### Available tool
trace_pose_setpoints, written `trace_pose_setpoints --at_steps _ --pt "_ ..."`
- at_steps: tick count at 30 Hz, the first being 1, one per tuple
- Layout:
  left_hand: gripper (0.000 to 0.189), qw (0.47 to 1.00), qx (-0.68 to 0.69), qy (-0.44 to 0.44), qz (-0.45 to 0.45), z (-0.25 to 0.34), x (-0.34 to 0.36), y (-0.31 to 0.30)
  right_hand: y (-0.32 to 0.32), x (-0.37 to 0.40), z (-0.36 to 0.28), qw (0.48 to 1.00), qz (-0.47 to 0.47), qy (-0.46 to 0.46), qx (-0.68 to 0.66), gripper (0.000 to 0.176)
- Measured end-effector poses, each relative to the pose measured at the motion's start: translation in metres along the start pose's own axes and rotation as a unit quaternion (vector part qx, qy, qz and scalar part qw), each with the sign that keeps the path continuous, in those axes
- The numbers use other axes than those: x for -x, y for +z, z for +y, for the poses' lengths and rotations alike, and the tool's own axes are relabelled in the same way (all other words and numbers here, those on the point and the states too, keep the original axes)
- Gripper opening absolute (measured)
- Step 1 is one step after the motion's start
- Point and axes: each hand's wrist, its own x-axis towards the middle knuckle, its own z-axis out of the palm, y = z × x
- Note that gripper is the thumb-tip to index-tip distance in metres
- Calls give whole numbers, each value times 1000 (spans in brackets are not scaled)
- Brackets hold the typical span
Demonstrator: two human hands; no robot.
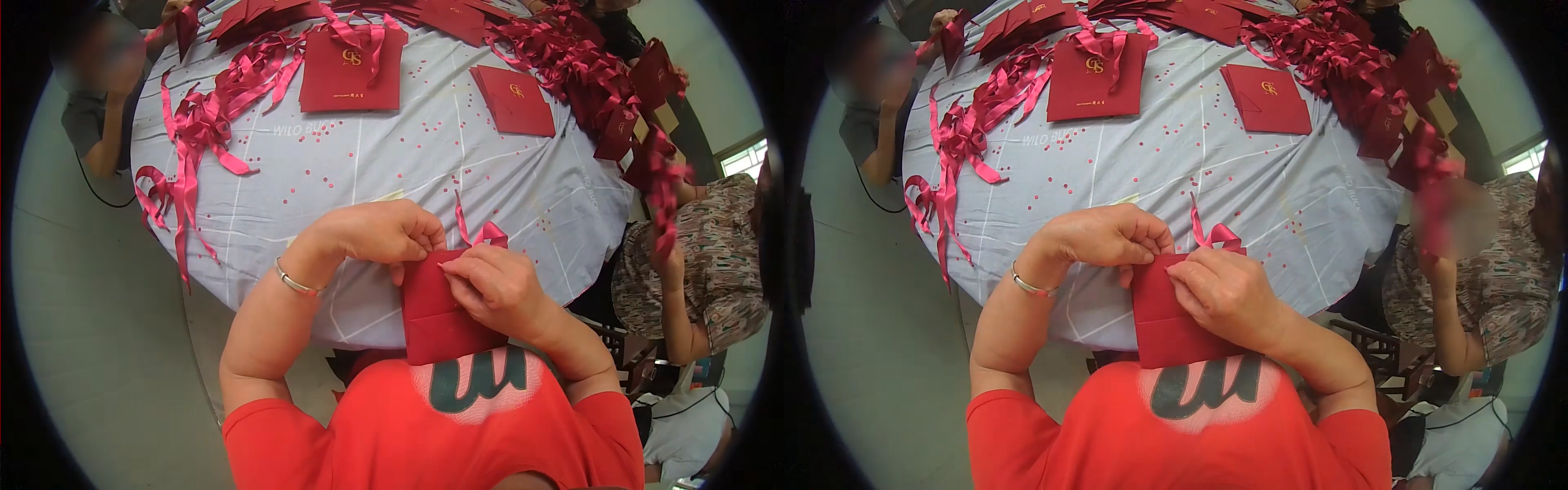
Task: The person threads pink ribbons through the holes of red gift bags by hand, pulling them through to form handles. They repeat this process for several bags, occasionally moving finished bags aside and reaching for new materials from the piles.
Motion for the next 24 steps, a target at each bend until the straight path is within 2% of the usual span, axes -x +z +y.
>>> trace_pose_setpoints --at_steps 5,7,8,10,11,13,15,16,17,19,20,21,22,23,24 --pt "27 1000 -27 -4 1 1 0 1 0 -2 -4 999 -23 -13 36 14" --pt "27 998 -50 -21 14 6 2 4 -1 -4 -12 993 -90 11 78 10" --pt "27 998 -50 -20 14 7 3 5 -3 -8 -16 993 -91 11 79 10" --pt "29 996 -83 -9 38 10 5 7 -5 -19 -28 974 -190 48 112 5" --pt "29 996 -83 -9 38 9 5 8 -4 -24 -32 974 -190 49 113 5" --pt "32 999 -25 -5 35 5 6 7 1 -36 -36 957 -253 65 130 7" --pt "34 999 -38 -5 38 6 8 6 0 -55 -24 939 -313 136 45 9" --pt "35 998 -50 -4 43 7 9 6 2 -59 -15 944 -290 156 16 10" --pt "28 998 -50 -7 43 8 9 5 0 -57 -15 944 -288 157 17 10" --pt "23 998 -35 8 45 12 10 8 -7 -51 -13 967 -206 148 -12 13" --pt "19 998 -19 23 46 14 10 11 -13 -50 -8 967 -201 155 -10 13" --pt "19 999 -23 22 39 17 11 12 -22 -51 3 964 -216 134 -75 14" --pt "17 997 -58 2 60 18 12 14 -28 -55 13 956 -230 112 -140 15" --pt "17 992 -93 -18 81 21 13 16 -31 -59 21 957 -225 117 -138 15" --pt "20 993 -83 -23 79 24 14 18 -34 -64 31 917 -267 211 -207 12"
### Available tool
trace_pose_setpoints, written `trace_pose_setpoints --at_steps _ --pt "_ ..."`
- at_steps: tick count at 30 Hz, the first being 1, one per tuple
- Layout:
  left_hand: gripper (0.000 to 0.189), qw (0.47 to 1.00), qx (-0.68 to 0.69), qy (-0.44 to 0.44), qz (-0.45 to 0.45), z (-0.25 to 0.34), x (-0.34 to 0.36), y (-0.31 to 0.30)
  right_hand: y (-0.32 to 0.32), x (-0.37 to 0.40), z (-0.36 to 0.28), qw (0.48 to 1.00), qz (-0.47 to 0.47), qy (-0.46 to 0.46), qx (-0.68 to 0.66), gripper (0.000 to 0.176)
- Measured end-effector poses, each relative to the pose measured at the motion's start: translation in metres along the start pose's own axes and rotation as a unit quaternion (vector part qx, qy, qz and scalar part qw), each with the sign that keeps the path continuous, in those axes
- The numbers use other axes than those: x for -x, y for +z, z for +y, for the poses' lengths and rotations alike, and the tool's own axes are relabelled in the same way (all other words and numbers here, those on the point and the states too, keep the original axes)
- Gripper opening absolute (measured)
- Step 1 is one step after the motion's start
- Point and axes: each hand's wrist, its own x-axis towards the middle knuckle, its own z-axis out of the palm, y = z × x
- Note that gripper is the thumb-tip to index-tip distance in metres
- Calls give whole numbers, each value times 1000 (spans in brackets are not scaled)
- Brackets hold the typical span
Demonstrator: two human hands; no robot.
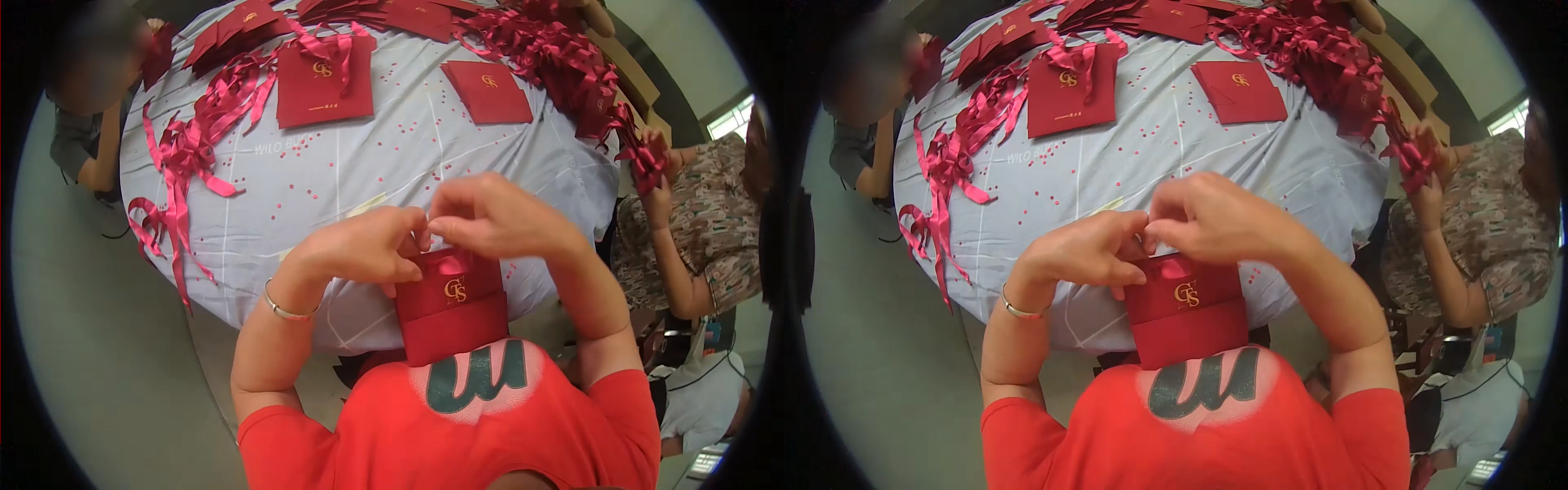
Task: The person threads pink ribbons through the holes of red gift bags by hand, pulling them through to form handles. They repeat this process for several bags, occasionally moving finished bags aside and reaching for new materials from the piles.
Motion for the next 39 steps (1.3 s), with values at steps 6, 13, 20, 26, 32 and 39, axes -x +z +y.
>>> trace_pose_setpoints --at_steps 6,13,20,26,32,39 --pt "17 987 -124 97 44 7 5 13 -15 -28 26 946 -243 140 -164 23" --pt "21 964 -205 135 101 24 19 25 -4 -38 17 917 -330 123 -186 38" --pt "18 932 -259 196 159 12 17 34 8 -33 28 914 -263 184 -249 36" --pt "15 941 -261 132 169 16 10 35 -3 -25 13 942 -183 203 -196 36" --pt "16 941 -254 111 195 18 6 43 -6 -37 27 947 -215 155 -183 35" --pt "18 941 -239 150 185 15 -1 55 -11 -42 62 975 -115 81 -171 30"
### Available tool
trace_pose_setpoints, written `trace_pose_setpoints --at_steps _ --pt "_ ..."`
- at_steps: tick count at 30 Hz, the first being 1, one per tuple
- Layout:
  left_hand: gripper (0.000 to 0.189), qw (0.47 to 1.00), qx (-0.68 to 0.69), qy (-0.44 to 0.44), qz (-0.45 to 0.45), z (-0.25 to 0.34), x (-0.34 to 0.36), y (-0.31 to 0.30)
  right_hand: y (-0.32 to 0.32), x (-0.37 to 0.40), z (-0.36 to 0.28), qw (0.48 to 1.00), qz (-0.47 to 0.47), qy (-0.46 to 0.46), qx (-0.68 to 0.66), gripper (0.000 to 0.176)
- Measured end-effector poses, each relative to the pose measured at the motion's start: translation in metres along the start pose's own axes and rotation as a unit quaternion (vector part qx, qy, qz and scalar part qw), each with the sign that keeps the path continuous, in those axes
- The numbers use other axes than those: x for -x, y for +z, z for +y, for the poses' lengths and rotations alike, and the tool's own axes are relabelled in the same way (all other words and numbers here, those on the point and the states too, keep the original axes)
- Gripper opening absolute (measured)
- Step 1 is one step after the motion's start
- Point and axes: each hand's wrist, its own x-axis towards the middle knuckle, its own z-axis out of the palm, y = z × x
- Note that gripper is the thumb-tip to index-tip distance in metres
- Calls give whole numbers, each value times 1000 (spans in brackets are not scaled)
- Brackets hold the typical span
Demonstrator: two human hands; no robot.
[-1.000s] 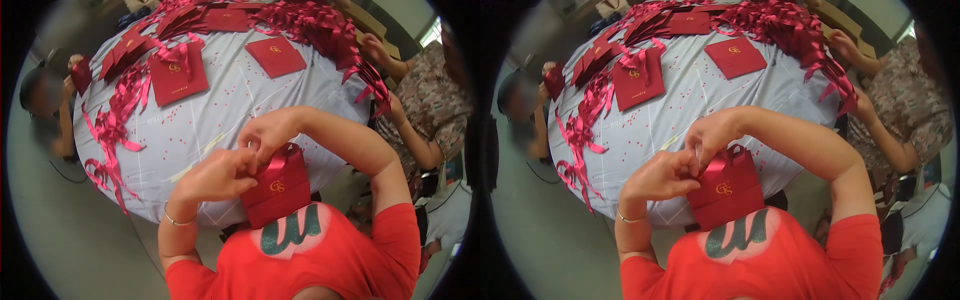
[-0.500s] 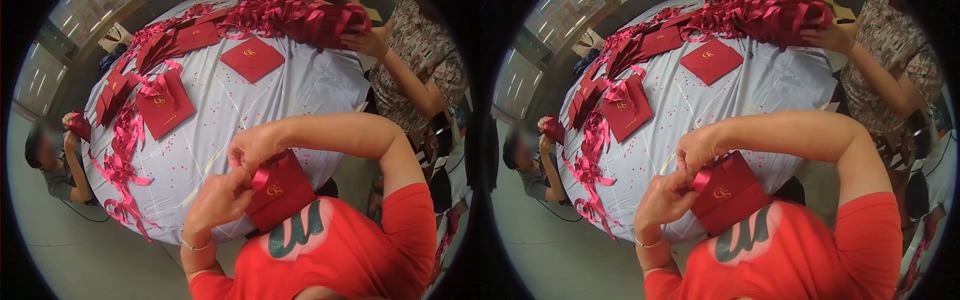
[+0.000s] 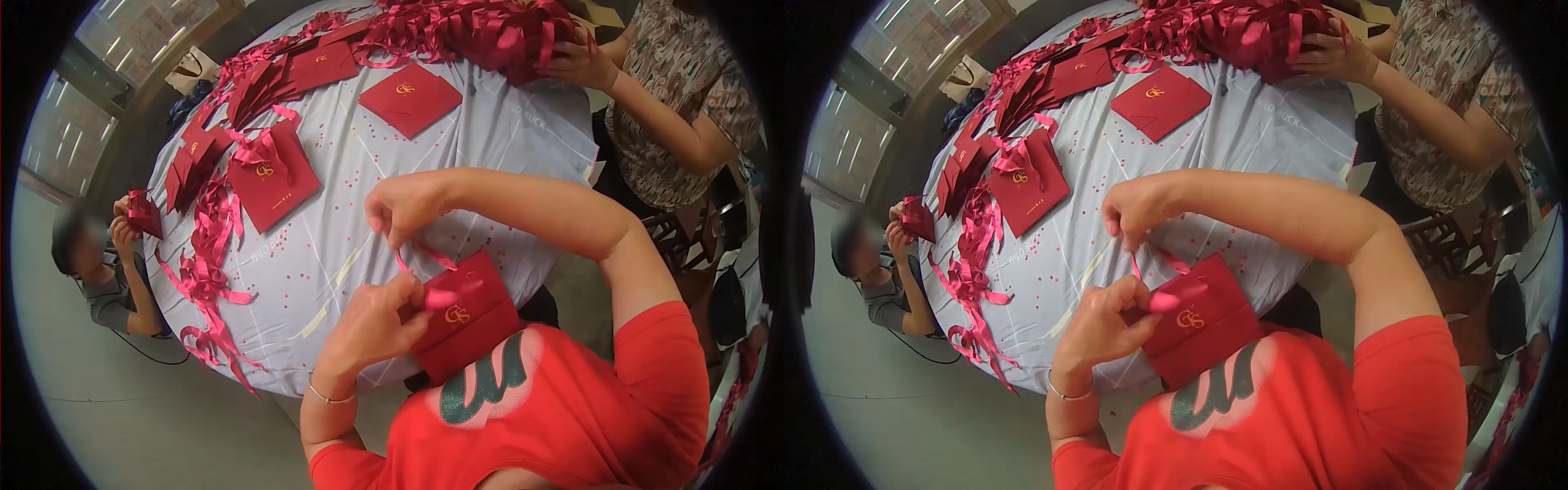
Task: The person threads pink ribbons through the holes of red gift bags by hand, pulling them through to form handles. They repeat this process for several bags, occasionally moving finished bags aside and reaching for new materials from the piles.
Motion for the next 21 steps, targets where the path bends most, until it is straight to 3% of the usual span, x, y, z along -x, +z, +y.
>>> trace_pose_setpoints --at_steps 5,8,12,14,21 --pt "19 999 -1 29 -18 -7 0 1 -2 10 16 986 156 -4 59 20" --pt "23 999 11 -7 -31 -8 -2 0 6 16 19 981 185 -38 46 20" --pt "29 999 -4 -14 -29 -7 -5 -1 9 19 18 969 202 -34 137 21" --pt "31 999 -25 -17 -44 -8 -5 -1 12 26 5 959 191 51 202 22" --pt "31 999 -10 -16 -40 -12 -5 2 20 23 14 940 202 36 273 14"
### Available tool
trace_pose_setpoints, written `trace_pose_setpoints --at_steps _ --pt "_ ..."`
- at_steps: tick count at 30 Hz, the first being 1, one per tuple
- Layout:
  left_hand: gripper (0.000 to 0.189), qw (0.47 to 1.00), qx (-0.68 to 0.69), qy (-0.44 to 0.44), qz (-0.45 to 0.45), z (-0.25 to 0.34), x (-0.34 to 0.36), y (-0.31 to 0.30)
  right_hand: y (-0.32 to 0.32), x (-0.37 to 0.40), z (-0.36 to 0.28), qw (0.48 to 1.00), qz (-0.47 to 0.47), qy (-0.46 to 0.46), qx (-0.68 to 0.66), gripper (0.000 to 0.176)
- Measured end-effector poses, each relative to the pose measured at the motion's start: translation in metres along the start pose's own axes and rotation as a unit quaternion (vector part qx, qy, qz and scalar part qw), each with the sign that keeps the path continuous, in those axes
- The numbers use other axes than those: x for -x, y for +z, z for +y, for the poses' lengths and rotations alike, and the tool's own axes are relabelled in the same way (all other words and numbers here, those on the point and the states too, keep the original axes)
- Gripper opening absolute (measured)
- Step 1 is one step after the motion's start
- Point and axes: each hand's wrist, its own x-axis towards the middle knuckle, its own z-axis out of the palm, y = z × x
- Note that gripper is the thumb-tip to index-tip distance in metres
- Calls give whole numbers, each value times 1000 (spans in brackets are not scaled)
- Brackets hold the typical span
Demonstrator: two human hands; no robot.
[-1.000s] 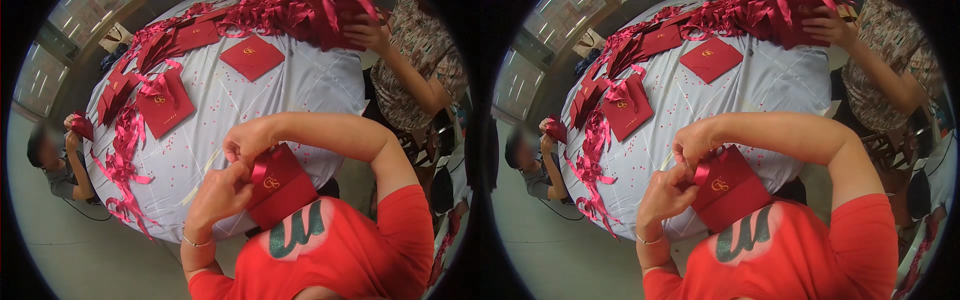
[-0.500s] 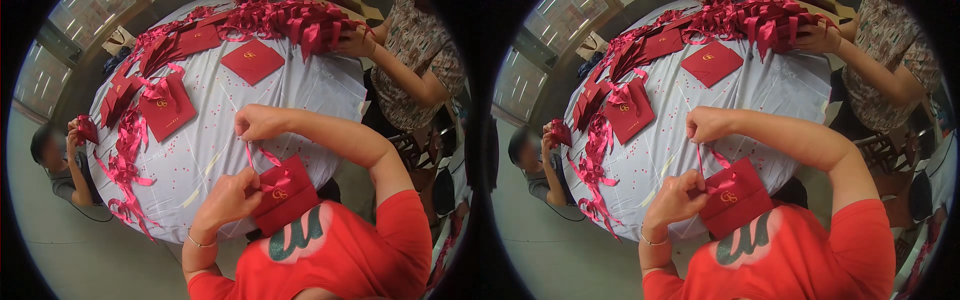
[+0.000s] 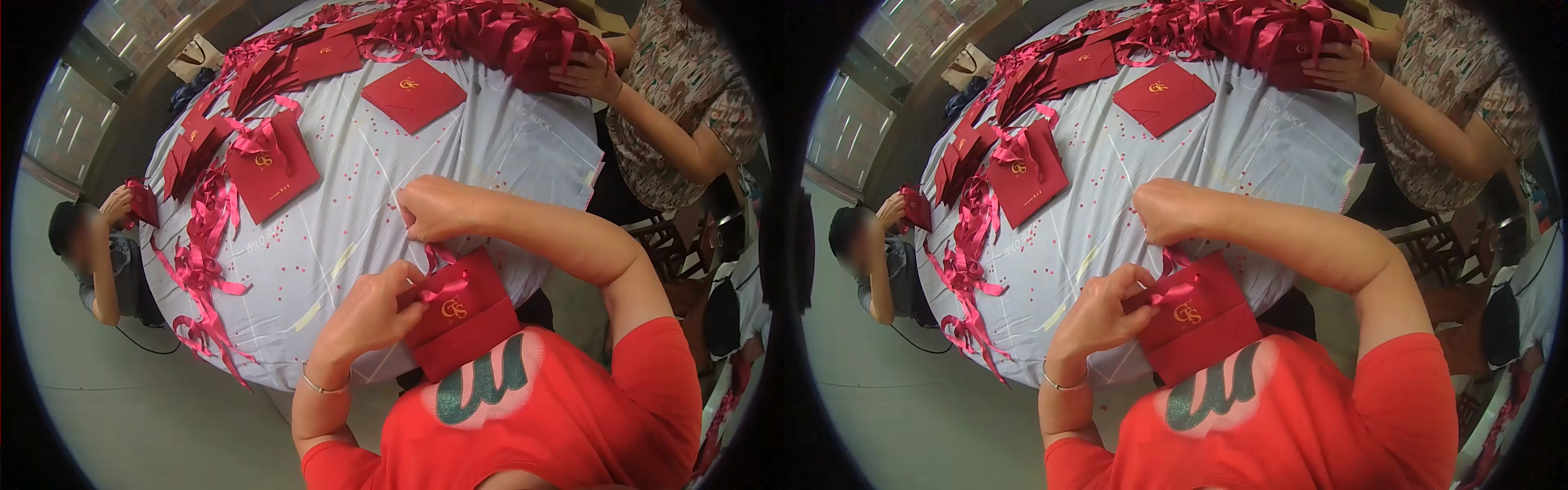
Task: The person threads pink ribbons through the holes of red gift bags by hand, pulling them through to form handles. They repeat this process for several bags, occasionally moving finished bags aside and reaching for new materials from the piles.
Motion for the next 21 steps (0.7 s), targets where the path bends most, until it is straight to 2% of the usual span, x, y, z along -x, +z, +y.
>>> trace_pose_setpoints --at_steps 3,9,12,14,15,17,21 --pt "28 999 12 -27 -32 5 -2 -2 2 0 -2 1000 8 1 18 10" --pt "33 999 23 -32 -5 11 -3 2 3 3 -6 999 40 2 28 17" --pt "30 999 -26 19 17 11 -4 1 -1 5 -3 998 60 -25 3 18" --pt "31 999 -26 38 14 11 -3 1 -12 6 -2 982 -30 31 -185 14" --pt "31 999 -27 37 13 10 -4 1 -11 4 2 981 -29 31 -187 14" --pt "33 998 56 -11 -2 3 -5 3 -2 -1 12 924 -50 31 -378 16" --pt "33 998 48 -26 -11 -4 -5 5 5 -8 19 937 -45 22 -347 18"
